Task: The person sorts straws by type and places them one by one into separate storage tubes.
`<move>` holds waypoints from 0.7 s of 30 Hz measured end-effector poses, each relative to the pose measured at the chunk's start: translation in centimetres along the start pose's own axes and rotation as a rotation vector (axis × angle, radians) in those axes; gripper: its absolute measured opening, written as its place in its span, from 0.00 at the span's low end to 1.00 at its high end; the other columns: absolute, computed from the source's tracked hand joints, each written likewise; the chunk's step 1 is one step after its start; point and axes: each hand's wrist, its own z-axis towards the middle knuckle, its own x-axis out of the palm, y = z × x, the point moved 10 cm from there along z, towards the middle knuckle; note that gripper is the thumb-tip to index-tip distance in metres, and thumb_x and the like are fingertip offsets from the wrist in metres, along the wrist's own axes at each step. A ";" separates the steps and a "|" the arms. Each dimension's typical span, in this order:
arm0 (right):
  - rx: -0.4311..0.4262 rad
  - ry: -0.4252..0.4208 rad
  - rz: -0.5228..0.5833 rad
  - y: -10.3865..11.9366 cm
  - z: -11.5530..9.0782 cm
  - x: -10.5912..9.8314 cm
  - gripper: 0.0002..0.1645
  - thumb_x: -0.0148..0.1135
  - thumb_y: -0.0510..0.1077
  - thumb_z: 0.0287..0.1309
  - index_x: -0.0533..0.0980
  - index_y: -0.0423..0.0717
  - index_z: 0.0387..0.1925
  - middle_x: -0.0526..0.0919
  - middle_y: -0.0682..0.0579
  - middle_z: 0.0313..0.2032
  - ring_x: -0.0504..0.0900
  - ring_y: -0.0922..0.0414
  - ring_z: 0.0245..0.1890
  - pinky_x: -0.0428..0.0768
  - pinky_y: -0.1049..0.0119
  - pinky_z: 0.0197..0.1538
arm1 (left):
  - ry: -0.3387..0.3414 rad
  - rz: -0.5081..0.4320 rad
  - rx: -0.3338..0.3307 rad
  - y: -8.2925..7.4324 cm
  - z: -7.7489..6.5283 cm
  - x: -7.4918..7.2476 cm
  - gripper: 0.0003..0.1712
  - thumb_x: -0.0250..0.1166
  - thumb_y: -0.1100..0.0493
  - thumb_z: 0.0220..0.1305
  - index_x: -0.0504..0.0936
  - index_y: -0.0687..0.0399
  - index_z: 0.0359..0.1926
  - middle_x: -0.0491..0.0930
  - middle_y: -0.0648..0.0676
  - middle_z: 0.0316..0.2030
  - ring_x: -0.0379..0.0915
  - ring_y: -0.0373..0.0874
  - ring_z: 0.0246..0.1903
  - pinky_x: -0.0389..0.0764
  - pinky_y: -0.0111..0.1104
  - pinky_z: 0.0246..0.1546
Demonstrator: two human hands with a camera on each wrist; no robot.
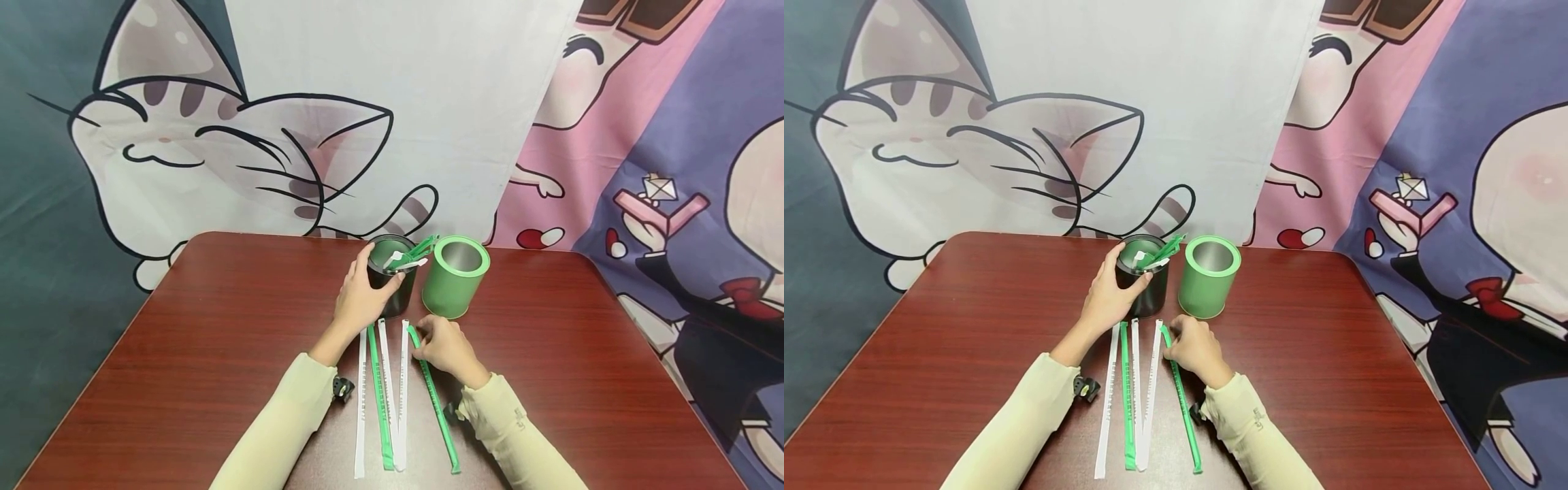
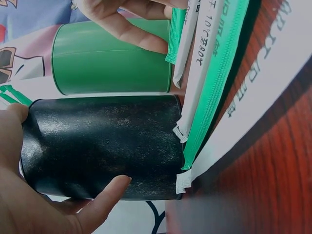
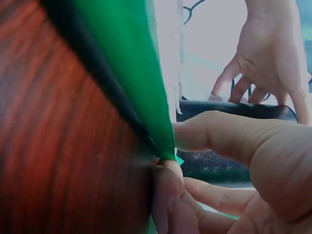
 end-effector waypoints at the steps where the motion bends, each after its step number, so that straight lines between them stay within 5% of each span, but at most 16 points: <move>1: -0.001 0.000 -0.006 0.0 0.0 0.0 0.21 0.76 0.35 0.39 0.82 0.41 0.40 0.81 0.57 0.24 0.77 0.64 0.24 0.76 0.63 0.30 | 0.000 0.000 0.001 0.0 0.0 0.0 0.48 0.62 0.27 0.57 0.53 0.26 0.75 0.68 0.53 0.65 0.70 0.58 0.58 0.72 0.58 0.49; 11: -0.005 0.002 -0.010 0.2 -0.1 -0.2 0.11 0.73 0.37 0.40 0.82 0.44 0.30 0.79 0.59 0.20 0.76 0.63 0.21 0.76 0.65 0.28 | -0.010 0.005 0.007 0.1 0.0 0.1 0.48 0.62 0.28 0.57 0.53 0.25 0.75 0.68 0.53 0.64 0.71 0.58 0.57 0.72 0.58 0.49; 21: -0.102 -0.125 0.138 2.8 -0.8 -4.3 0.11 0.66 0.32 0.44 0.81 0.42 0.35 0.77 0.58 0.21 0.75 0.63 0.20 0.74 0.67 0.30 | -0.003 0.010 0.002 0.1 0.0 0.2 0.48 0.62 0.27 0.57 0.53 0.25 0.75 0.68 0.53 0.64 0.70 0.57 0.57 0.72 0.57 0.49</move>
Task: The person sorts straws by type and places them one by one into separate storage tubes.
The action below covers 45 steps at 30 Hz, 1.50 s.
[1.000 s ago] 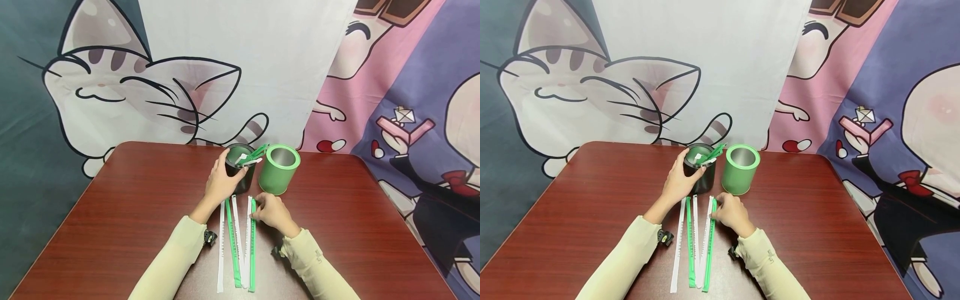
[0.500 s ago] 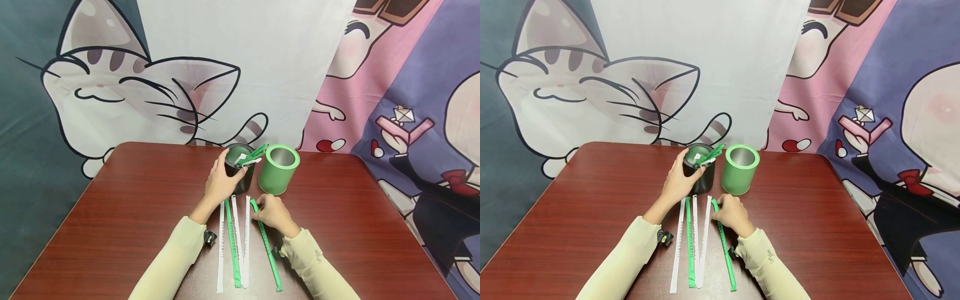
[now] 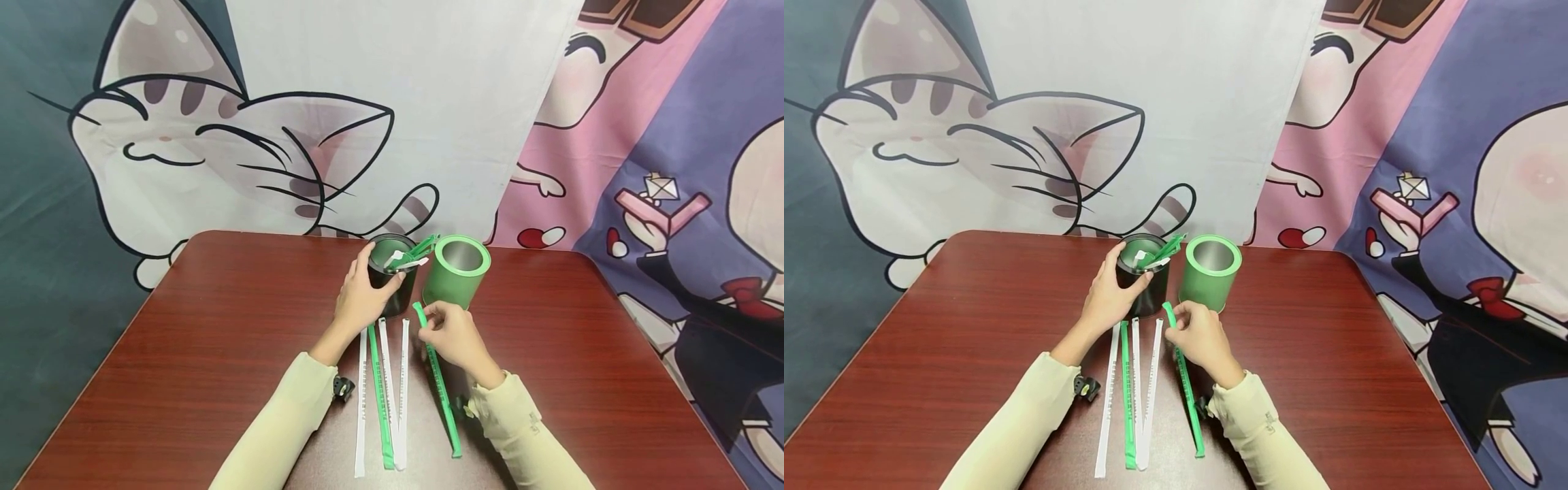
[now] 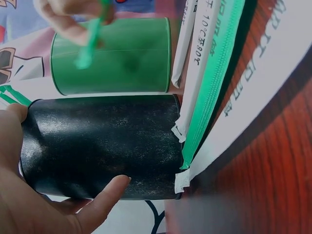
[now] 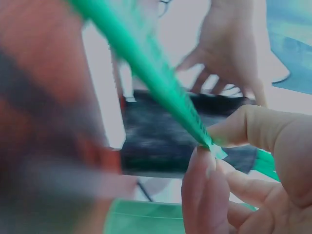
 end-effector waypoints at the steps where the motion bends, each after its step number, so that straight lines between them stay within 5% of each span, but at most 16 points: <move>1: -0.017 -0.018 0.011 0.5 0.0 -0.5 0.12 0.65 0.32 0.44 0.81 0.41 0.35 0.78 0.57 0.21 0.76 0.62 0.21 0.75 0.67 0.31 | 0.001 0.001 0.000 0.0 0.0 0.0 0.48 0.62 0.27 0.57 0.53 0.25 0.75 0.68 0.53 0.64 0.70 0.57 0.57 0.72 0.57 0.49; 10: -0.105 -0.272 0.107 4.2 -0.8 -6.4 0.11 0.67 0.31 0.46 0.82 0.40 0.35 0.81 0.51 0.25 0.79 0.56 0.20 0.76 0.71 0.28 | 0.006 0.020 -0.012 0.0 0.1 0.1 0.48 0.61 0.26 0.56 0.53 0.24 0.75 0.67 0.51 0.65 0.71 0.58 0.58 0.73 0.56 0.48; 25: -0.221 -0.666 0.503 7.3 -4.5 -14.4 0.08 0.70 0.33 0.55 0.82 0.31 0.36 0.86 0.51 0.29 0.83 0.62 0.20 0.75 0.71 0.17 | 0.017 0.023 -0.025 -0.2 0.0 0.1 0.49 0.62 0.28 0.56 0.54 0.28 0.75 0.68 0.51 0.64 0.71 0.57 0.57 0.73 0.56 0.48; 35: -0.498 -0.872 0.726 9.2 -7.3 -17.1 0.12 0.67 0.27 0.53 0.78 0.18 0.37 0.85 0.44 0.26 0.84 0.55 0.21 0.72 0.72 0.16 | 0.022 0.026 -0.024 -0.3 -0.1 -0.1 0.46 0.60 0.30 0.60 0.53 0.28 0.75 0.67 0.52 0.66 0.69 0.57 0.59 0.72 0.57 0.49; 45: -0.512 -0.955 0.704 9.2 -7.8 -17.4 0.12 0.68 0.27 0.52 0.79 0.20 0.38 0.86 0.46 0.26 0.84 0.57 0.20 0.71 0.73 0.17 | 0.009 0.029 -0.011 -0.4 -0.1 0.0 0.44 0.58 0.28 0.61 0.54 0.29 0.74 0.68 0.53 0.64 0.70 0.57 0.57 0.73 0.56 0.48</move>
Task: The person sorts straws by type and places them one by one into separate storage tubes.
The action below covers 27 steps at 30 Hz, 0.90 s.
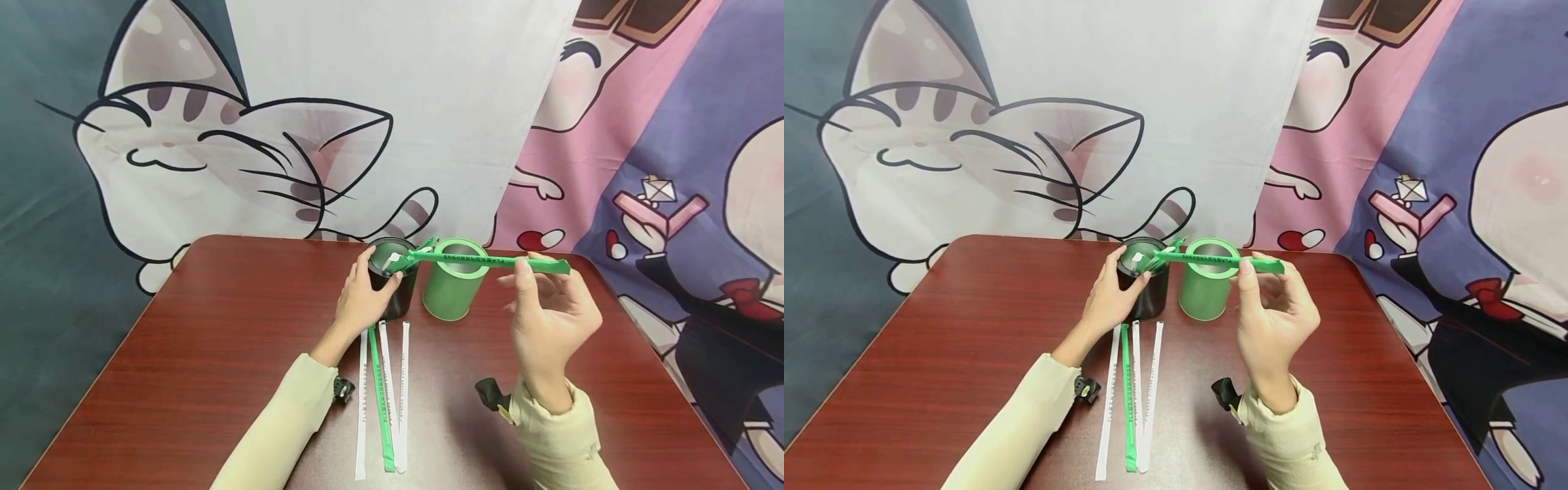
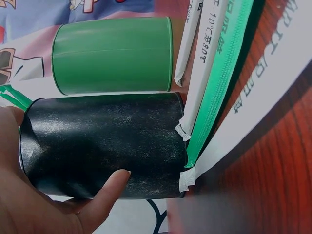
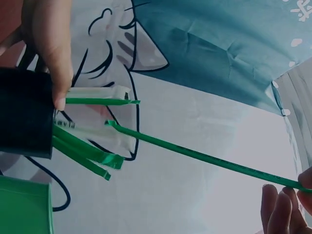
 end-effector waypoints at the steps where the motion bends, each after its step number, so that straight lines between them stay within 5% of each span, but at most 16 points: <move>1: 0.003 0.006 -0.010 -0.1 0.0 0.1 0.12 0.68 0.27 0.52 0.80 0.21 0.38 0.86 0.47 0.26 0.84 0.57 0.20 0.72 0.74 0.17 | -0.001 0.000 0.001 0.0 0.0 0.0 0.44 0.58 0.28 0.61 0.54 0.29 0.75 0.68 0.53 0.64 0.70 0.57 0.58 0.73 0.56 0.49; 14: 0.011 0.095 -0.148 -1.4 -0.3 1.6 0.10 0.69 0.30 0.54 0.83 0.27 0.38 0.87 0.48 0.31 0.84 0.60 0.22 0.73 0.75 0.20 | 0.011 0.008 0.001 0.1 0.0 0.0 0.45 0.56 0.26 0.60 0.53 0.28 0.75 0.67 0.52 0.66 0.68 0.56 0.59 0.72 0.57 0.50; 19: -0.002 0.393 -0.469 -3.2 -1.2 4.4 0.16 0.73 0.36 0.54 0.85 0.38 0.46 0.88 0.48 0.41 0.84 0.57 0.32 0.74 0.76 0.36 | 0.015 0.011 -0.006 0.2 0.0 0.2 0.45 0.56 0.26 0.60 0.52 0.26 0.75 0.67 0.51 0.66 0.69 0.56 0.59 0.73 0.56 0.49; 22: 0.038 0.561 -0.589 -4.8 -2.5 5.3 0.25 0.76 0.40 0.51 0.82 0.42 0.53 0.87 0.49 0.44 0.85 0.53 0.34 0.70 0.76 0.36 | 0.019 0.012 -0.011 0.3 -0.1 0.2 0.45 0.57 0.26 0.60 0.52 0.25 0.75 0.67 0.51 0.66 0.69 0.56 0.59 0.73 0.56 0.49; 27: 0.094 0.591 -0.598 -5.8 -3.3 5.0 0.27 0.77 0.42 0.50 0.82 0.43 0.54 0.87 0.49 0.45 0.86 0.51 0.34 0.70 0.75 0.36 | 0.004 0.011 0.002 0.3 0.0 0.0 0.45 0.57 0.27 0.60 0.53 0.26 0.75 0.67 0.52 0.65 0.70 0.57 0.58 0.73 0.57 0.48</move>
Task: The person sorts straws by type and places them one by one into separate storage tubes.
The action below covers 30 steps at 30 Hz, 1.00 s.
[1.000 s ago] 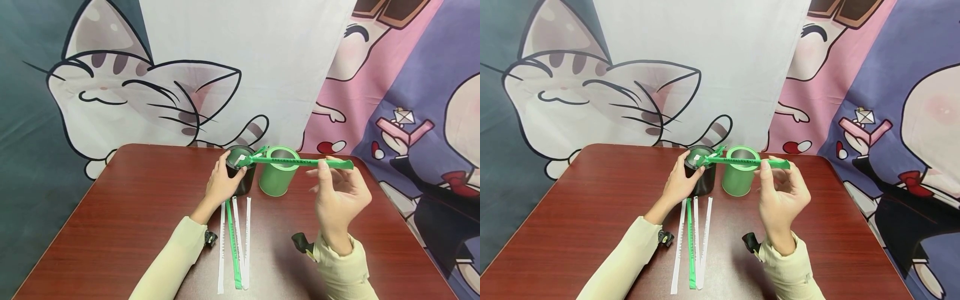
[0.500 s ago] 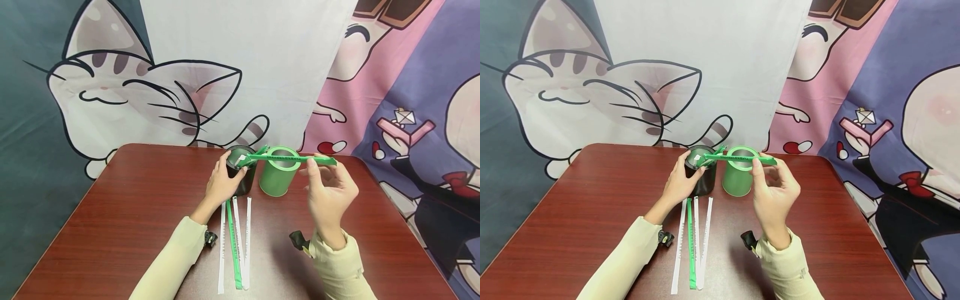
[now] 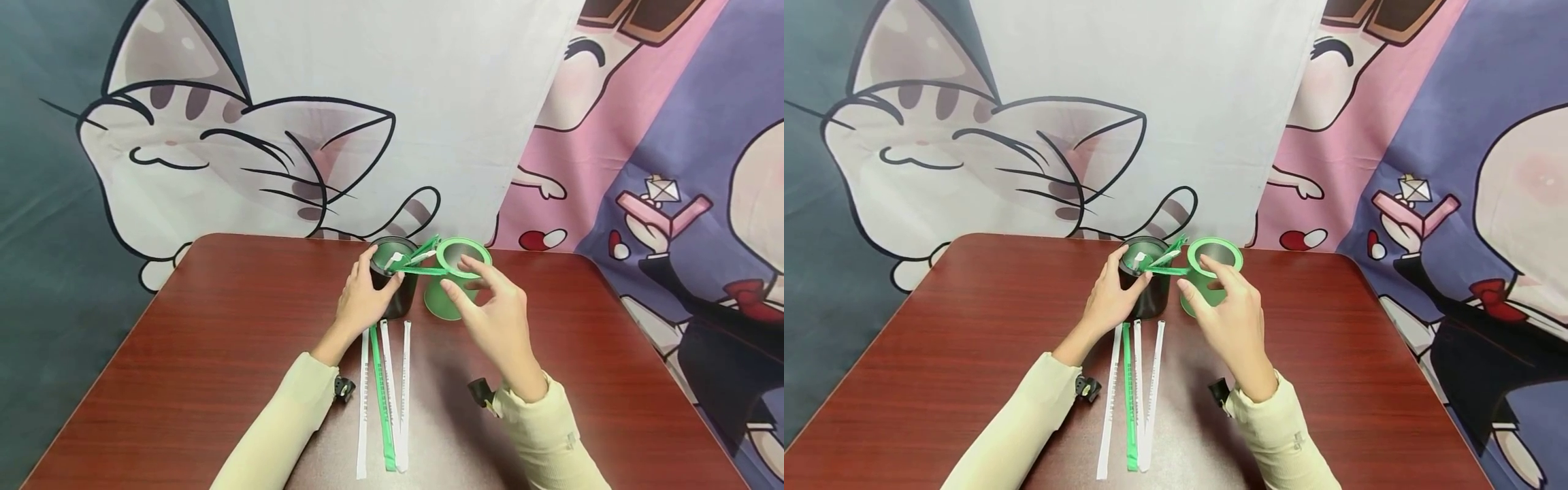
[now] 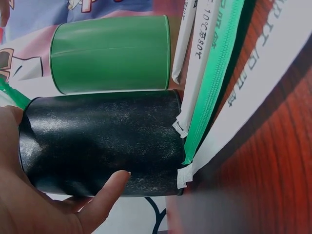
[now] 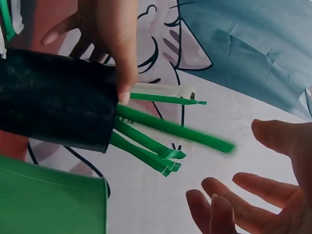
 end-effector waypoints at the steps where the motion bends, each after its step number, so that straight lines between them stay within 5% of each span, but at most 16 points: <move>1: 0.002 0.001 0.007 -0.1 0.0 0.1 0.27 0.77 0.42 0.51 0.81 0.43 0.54 0.87 0.48 0.45 0.86 0.51 0.33 0.71 0.75 0.37 | -0.005 0.000 0.003 0.0 0.0 -0.1 0.45 0.57 0.27 0.60 0.53 0.27 0.75 0.67 0.52 0.65 0.70 0.57 0.58 0.73 0.57 0.48; 8: 0.049 0.029 0.039 -1.0 -0.4 1.1 0.30 0.77 0.42 0.50 0.79 0.44 0.57 0.87 0.46 0.45 0.87 0.53 0.31 0.74 0.78 0.35 | -0.006 0.003 0.012 -0.1 0.1 -0.1 0.45 0.56 0.25 0.60 0.53 0.27 0.75 0.68 0.52 0.65 0.70 0.56 0.58 0.73 0.57 0.48; 19: 0.205 0.160 0.019 -4.9 -2.1 4.9 0.26 0.75 0.46 0.54 0.80 0.47 0.55 0.86 0.53 0.33 0.84 0.58 0.24 0.79 0.65 0.28 | 0.008 -0.002 0.009 0.0 0.1 0.0 0.45 0.56 0.26 0.60 0.52 0.26 0.75 0.67 0.53 0.65 0.70 0.57 0.58 0.72 0.57 0.49; 30: 0.238 0.290 -0.058 -7.1 -3.6 8.4 0.24 0.76 0.50 0.53 0.82 0.48 0.51 0.83 0.57 0.27 0.80 0.58 0.23 0.75 0.65 0.27 | 0.012 0.005 0.002 0.1 0.0 0.0 0.46 0.55 0.24 0.60 0.52 0.24 0.75 0.67 0.52 0.66 0.69 0.57 0.59 0.72 0.58 0.50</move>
